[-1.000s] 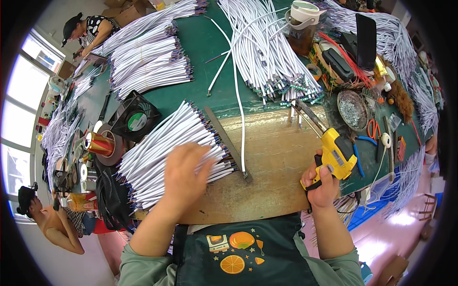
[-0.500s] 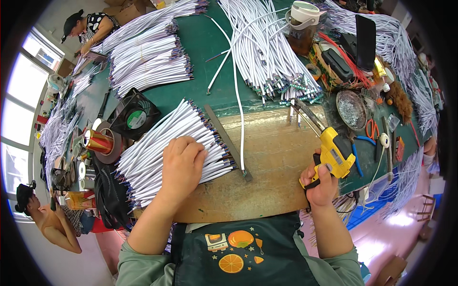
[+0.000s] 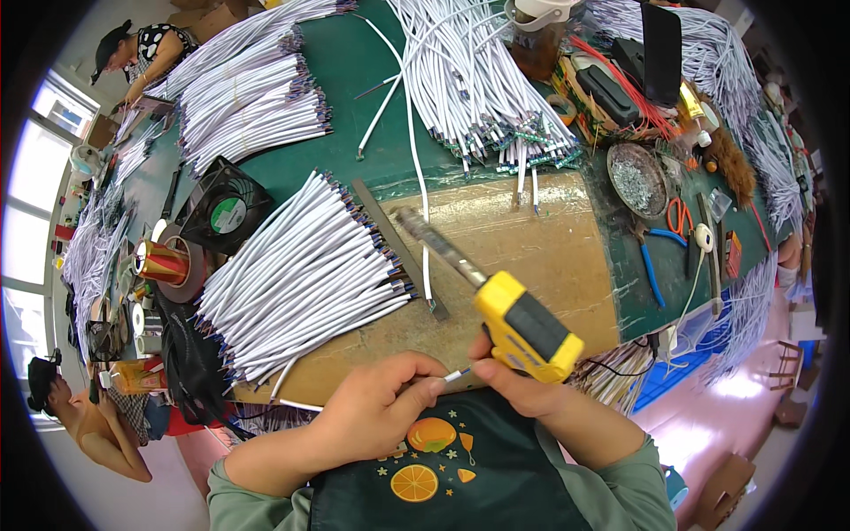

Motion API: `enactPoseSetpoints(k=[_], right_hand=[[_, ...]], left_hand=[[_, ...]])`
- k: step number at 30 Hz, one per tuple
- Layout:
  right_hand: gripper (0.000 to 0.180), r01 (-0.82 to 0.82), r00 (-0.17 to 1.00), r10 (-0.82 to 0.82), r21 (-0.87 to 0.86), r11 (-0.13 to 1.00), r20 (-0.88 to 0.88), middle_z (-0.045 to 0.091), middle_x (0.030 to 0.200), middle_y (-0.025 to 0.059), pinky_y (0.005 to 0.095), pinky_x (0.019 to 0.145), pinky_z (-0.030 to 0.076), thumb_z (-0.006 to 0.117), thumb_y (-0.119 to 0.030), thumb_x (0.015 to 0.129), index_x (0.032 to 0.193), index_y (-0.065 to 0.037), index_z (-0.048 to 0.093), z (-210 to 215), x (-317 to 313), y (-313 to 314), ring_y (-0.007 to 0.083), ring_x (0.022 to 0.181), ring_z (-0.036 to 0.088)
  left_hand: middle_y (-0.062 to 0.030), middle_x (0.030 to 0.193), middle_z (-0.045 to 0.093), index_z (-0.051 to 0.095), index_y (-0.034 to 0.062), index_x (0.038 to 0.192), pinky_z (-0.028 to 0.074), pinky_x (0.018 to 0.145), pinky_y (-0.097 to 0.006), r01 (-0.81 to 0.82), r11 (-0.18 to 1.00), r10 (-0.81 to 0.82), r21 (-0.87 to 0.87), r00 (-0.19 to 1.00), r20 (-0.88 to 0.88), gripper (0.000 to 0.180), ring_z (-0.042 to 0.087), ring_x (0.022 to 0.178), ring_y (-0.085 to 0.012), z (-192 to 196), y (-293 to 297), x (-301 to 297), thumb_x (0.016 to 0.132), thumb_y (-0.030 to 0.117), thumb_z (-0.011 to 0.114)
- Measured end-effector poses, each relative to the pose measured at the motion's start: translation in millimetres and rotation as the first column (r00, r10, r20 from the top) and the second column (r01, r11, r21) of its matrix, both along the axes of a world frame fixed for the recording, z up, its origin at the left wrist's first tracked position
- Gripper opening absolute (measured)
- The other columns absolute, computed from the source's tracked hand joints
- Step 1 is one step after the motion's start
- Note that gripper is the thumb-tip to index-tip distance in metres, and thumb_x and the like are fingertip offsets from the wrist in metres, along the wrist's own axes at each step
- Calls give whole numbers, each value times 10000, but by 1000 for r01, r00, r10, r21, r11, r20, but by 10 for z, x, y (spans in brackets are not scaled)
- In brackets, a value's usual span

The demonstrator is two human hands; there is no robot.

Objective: The person assembles and organizes bundles of white cables by hand at a workbench, using a manual stripping tool, a soldering iron, and a metal file to prepare the cables and secure them with rubber bands.

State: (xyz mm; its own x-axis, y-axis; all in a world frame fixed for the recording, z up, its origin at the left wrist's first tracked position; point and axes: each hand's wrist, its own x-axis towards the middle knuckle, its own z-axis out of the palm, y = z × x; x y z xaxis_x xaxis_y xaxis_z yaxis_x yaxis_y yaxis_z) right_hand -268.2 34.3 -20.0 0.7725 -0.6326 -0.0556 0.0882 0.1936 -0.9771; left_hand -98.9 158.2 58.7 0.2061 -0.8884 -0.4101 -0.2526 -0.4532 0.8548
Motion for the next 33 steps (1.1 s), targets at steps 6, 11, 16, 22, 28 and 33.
enactPoseSetpoints(k=[6,11,16,22,28,33], right_hand=[[257,-74,997,75,39,996,-16,652,906,22,242,734,507,713,-24,849,1085,-37,613,-159,-33,82,82,851,619],[257,-28,999,33,147,989,-26,644,930,13,240,745,510,709,-19,854,1090,-38,608,-83,21,93,77,865,612],[219,50,999,-48,155,987,-13,627,925,5,236,726,500,689,-16,868,1068,-49,606,52,85,101,69,846,595],[111,-39,999,41,90,995,-31,582,858,-9,249,664,460,646,-50,905,1004,-57,596,65,64,96,72,785,548],[91,-117,990,123,78,990,-73,576,852,-5,270,697,468,641,-66,909,985,-62,592,-36,44,156,93,796,553],[142,-48,998,38,207,977,56,600,913,16,277,775,481,630,-57,909,1042,-59,580,-69,88,60,113,876,584]], left_hand=[[-84,786,648,609,30,1037,497,648,-303,-85,995,91,46,988,-125,185,630,714,-167,-144,9,-42,943,189,601],[-67,778,639,612,32,1023,482,617,-278,-100,990,116,98,977,-179,187,607,686,-123,-130,-38,-20,923,188,635],[-29,699,593,616,21,992,441,541,-269,-51,997,48,-49,997,-61,204,522,575,-98,-227,-31,-3,912,202,665],[-9,682,574,592,38,992,430,509,-225,-128,961,221,244,888,-404,162,525,567,-69,-112,-89,48,943,188,628],[-13,663,555,555,32,1025,434,487,-212,-333,924,370,187,659,-655,148,534,540,-81,17,17,130,951,148,609],[-48,704,585,557,21,1001,417,437,-228,-377,921,347,92,695,-629,119,538,509,-105,394,152,305,938,111,603]])
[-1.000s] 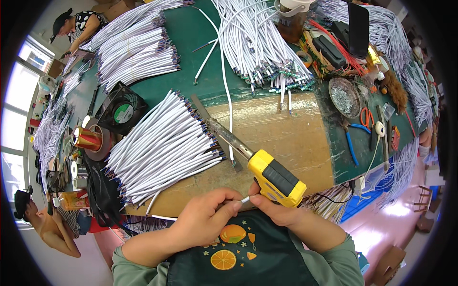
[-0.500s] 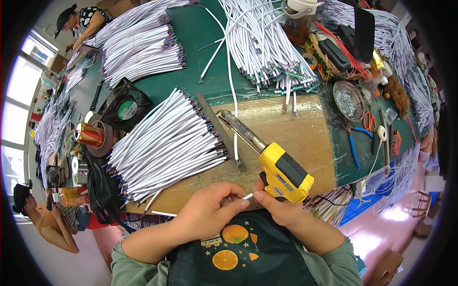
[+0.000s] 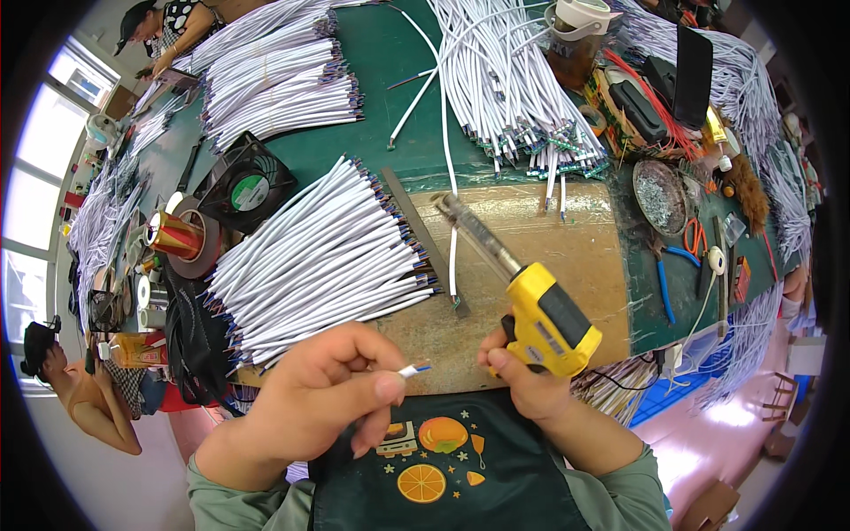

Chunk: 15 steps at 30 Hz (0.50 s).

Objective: The person assembles and organizes bundles of white cables by hand at a workbench, using a manual stripping tool, a soldering iron, and a metal file to prepare the cables and secure them with rubber bands.

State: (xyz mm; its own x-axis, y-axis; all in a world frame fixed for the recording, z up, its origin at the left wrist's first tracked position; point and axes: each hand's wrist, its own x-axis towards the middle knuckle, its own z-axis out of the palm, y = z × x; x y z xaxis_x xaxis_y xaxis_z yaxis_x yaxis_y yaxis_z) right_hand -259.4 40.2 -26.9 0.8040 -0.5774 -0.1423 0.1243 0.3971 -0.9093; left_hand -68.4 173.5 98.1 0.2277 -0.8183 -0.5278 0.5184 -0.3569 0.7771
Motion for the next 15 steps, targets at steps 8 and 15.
enactPoseSetpoints(k=[8,15], right_hand=[[563,25,986,-16,-50,998,163,502,1331,128,336,879,512,620,16,858,1379,-61,418,26,218,-146,284,1231,528],[640,-37,993,44,-63,997,109,470,1403,123,299,879,500,615,46,847,1429,-99,390,-63,215,-169,276,1265,504]], left_hand=[[-26,702,576,569,26,979,445,502,-212,26,973,-96,227,948,302,113,527,540,-78,-905,-225,-15,929,111,624],[-17,698,580,574,41,988,438,501,-205,42,978,-111,205,933,341,98,534,569,-75,-977,-317,-19,938,114,615]])
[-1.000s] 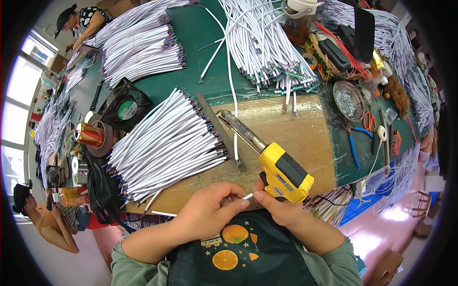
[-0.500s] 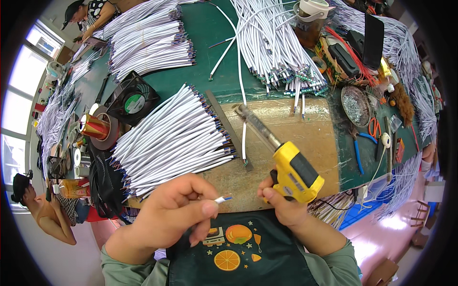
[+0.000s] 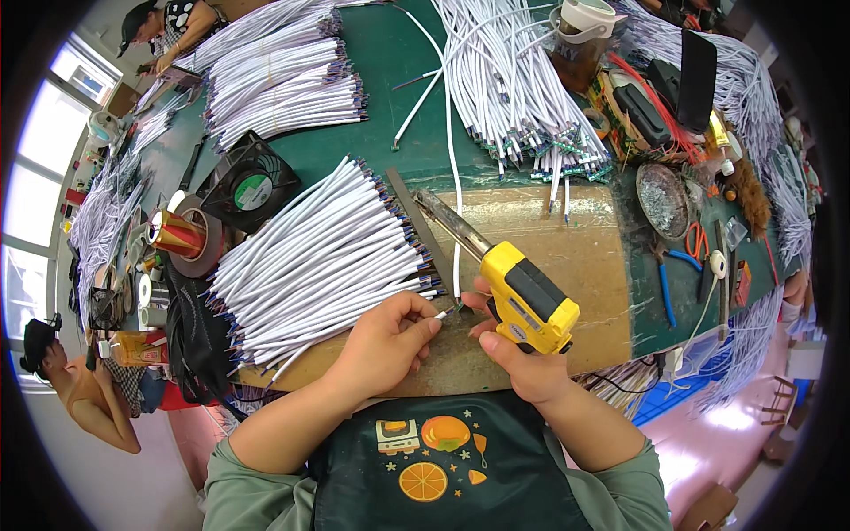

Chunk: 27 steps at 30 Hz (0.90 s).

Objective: The person assembles and organizes bundles of white cables by hand at a workbench, using a manual stripping tool, a soldering iron, and a metal file to prepare the cables and secure them with rubber bands.

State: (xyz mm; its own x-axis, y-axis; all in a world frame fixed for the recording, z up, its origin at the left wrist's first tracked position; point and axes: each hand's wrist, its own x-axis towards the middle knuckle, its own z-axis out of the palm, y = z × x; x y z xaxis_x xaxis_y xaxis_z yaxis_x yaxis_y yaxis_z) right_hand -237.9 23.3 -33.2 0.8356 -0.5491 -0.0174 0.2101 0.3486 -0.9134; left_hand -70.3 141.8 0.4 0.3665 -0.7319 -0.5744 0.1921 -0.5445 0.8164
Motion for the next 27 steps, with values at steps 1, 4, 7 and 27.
enactPoseSetpoints(k=[1,4,7,27], right_hand=[[643,1,999,-1,7,1000,-34,472,1404,126,295,872,501,615,53,846,1429,-103,392,-7,-2,3,275,1263,506],[516,43,998,-41,39,998,-39,569,1299,101,279,909,456,596,46,883,1372,-45,458,23,-1,29,144,1170,529],[513,50,998,-48,43,998,-44,567,1303,103,291,934,448,593,50,885,1371,-39,455,7,-13,34,153,1182,527],[504,75,997,-73,60,995,-40,582,1287,86,249,851,459,608,35,884,1362,-55,475,-31,-20,54,93,1041,551]], left_hand=[[-17,698,581,574,41,992,438,502,-205,11,1000,-12,7,1000,10,106,532,568,-75,-6,-3,5,937,119,619],[-15,699,582,579,42,993,433,500,-204,9,1000,-10,30,999,34,110,530,568,-72,24,-19,3,932,121,625],[-8,694,579,583,42,981,421,496,-202,18,1000,-18,13,999,45,104,524,567,-66,9,-10,13,927,118,628],[28,753,587,625,23,1001,417,585,-207,139,987,-109,-82,949,295,117,509,654,-40,-97,-81,1,902,81,648]])
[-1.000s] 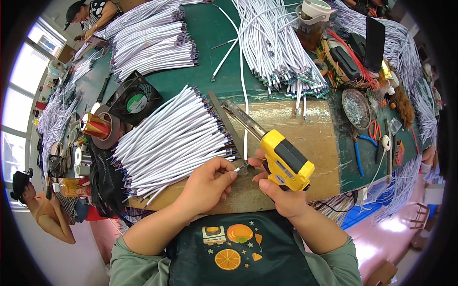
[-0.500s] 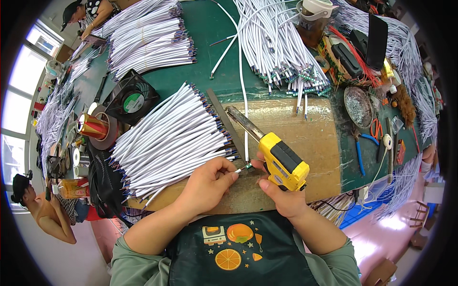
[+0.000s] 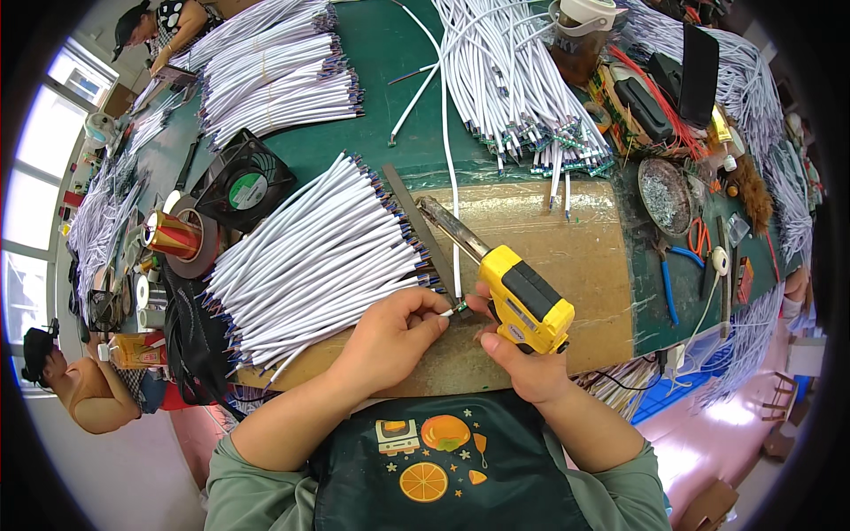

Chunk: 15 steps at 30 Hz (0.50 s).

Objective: The person assembles and organizes bundles of white cables by hand at a workbench, using a manual stripping tool, a soldering iron, and a metal file to prepare the cables and secure them with rubber bands.

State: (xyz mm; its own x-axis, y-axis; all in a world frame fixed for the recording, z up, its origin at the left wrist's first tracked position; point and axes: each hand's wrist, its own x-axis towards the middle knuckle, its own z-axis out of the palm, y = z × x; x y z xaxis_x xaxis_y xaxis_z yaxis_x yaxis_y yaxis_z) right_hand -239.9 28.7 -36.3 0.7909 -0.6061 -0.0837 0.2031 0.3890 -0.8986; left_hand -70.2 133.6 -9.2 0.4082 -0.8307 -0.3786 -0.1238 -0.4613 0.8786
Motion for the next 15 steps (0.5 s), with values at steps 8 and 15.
enactPoseSetpoints(k=[8,15], right_hand=[[504,-29,1000,29,6,1000,-6,575,1296,88,253,838,462,614,33,885,1362,-52,475,-8,-8,-7,96,1058,554],[515,-15,1000,15,-33,999,-1,574,1300,98,255,848,464,624,40,876,1361,-47,476,-20,-4,-2,113,1094,556]], left_hand=[[25,794,613,663,19,992,441,629,-208,-40,999,40,-10,999,6,125,530,707,-39,34,-52,-21,893,94,671],[22,786,623,665,16,932,436,624,-206,-19,1000,19,17,999,37,103,531,699,-40,36,-93,-6,874,98,687]])
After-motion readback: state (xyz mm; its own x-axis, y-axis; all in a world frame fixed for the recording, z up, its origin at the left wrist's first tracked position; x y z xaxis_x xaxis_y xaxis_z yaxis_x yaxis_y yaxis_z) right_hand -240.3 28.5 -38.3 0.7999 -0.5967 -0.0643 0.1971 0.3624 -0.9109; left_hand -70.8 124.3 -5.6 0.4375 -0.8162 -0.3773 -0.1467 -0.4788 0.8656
